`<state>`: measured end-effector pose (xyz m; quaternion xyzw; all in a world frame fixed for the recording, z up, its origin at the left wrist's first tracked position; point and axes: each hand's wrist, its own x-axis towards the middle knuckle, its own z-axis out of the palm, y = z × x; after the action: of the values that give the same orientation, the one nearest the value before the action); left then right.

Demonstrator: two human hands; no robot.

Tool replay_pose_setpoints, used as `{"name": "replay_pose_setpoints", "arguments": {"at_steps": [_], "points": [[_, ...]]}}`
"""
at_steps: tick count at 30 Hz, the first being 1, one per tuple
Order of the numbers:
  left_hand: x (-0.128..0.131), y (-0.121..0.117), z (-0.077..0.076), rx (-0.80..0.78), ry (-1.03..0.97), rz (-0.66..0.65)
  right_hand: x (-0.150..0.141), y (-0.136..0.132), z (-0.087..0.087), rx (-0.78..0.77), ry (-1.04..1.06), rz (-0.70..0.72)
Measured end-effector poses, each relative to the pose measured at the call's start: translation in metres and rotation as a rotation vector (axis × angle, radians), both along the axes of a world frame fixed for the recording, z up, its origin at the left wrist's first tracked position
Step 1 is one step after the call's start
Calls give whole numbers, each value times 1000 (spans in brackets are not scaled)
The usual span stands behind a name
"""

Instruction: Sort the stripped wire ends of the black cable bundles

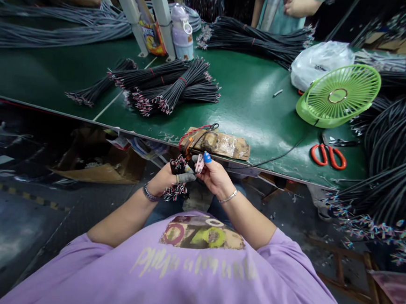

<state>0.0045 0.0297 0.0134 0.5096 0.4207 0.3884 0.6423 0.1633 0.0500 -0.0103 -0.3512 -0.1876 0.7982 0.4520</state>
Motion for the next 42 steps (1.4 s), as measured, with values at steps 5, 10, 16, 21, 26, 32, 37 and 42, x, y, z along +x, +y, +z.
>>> {"name": "replay_pose_setpoints", "arguments": {"at_steps": [5, 10, 16, 21, 26, 32, 37, 42], "points": [[4, 1, 3, -16, -38, -12, 0, -2, -3, 7, 40, 13], [3, -2, 5, -20, -1, 20, 5, -7, 0, -15, 89, 75], [0, -11, 2, -35, 63, -6, 14, -18, -2, -73, 141, 157], [-7, -13, -14, -67, 115, -78, 20, -33, -9, -102, 119, 239], [-9, -12, -22, -121, 62, -45, 18, -41, -13, 58, -49, 199], [0, -13, -23, -75, 144, -122, 7, -36, -2, 326, -337, 149], [0, -13, -28, -46, 193, -162, 5, -35, -4, 403, -392, 135], [-4, -16, -26, -71, 175, -93, 11, -36, -11, 351, -430, 76]]}}
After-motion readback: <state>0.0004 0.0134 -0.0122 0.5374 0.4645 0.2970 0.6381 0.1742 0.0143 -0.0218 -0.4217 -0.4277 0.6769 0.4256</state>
